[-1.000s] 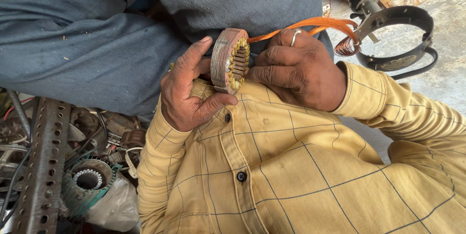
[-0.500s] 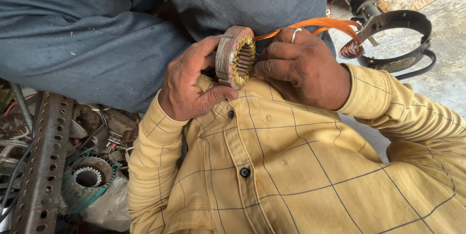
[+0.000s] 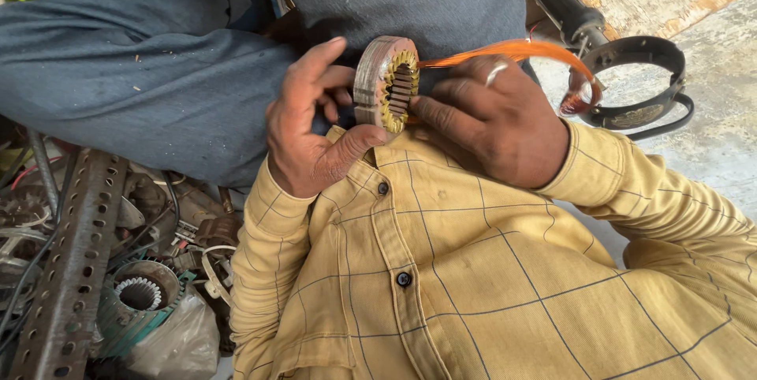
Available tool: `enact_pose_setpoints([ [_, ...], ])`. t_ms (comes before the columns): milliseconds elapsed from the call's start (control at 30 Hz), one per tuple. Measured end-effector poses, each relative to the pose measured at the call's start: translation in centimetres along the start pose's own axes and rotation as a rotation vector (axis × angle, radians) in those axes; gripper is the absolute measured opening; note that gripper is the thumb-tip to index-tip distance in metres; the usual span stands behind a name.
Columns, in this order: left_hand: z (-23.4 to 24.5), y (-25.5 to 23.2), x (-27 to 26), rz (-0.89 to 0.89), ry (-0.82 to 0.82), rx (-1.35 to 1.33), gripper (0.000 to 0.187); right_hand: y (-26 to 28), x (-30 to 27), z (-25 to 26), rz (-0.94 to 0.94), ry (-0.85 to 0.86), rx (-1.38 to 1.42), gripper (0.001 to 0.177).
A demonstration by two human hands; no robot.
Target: The person winds orange copper wire around a cylindrical motor stator core, inserting the wire into slots and rotating the component to continue the winding process.
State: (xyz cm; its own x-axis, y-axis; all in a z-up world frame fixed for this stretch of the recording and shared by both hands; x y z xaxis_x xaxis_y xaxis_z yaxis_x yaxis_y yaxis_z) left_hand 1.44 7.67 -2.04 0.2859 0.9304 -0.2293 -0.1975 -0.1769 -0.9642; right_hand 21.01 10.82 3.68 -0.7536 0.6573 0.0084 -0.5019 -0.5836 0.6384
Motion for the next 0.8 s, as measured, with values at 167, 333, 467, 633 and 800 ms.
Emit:
enact_pose_setpoints([
  [167, -0.2, 0.5, -0.6, -0.001, -0.029, -0.1, 0.086, -0.1, 0.2, 0.7, 0.048, -0.032, -0.182, 0.03],
  [333, -0.6, 0.6, -0.4, 0.018, 0.012, -0.129, 0.087, -1.0, -0.2, -0.3, 0.062, 0.064, -0.118, 0.028],
  [467, -0.9, 0.3, -0.4, 0.036, 0.062, -0.12, 0.09, -1.5, -1.6, 0.2, 0.056, 0.074, -0.139, 0.025],
  [633, -0.8, -0.8, 0.5, -0.029, 0.066, -0.026, 0.092, -1.8, -2.3, 0.1, 0.022, 0.097, -0.166, 0.025],
  [800, -0.4, -1.3, 0.4, -0.01, 0.032, -0.071, 0.084, -1.6, -2.1, -0.2, 0.029, 0.087, -0.171, 0.025],
])
Point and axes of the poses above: each hand's wrist, its own x-axis towards the middle knuckle, its own z-axis out of the back of the hand, y = z × x, the point moved 7 cm from there along x, towards the middle knuckle, and after that the axes turned 6 degrees about -x, right-handed, at the moved point
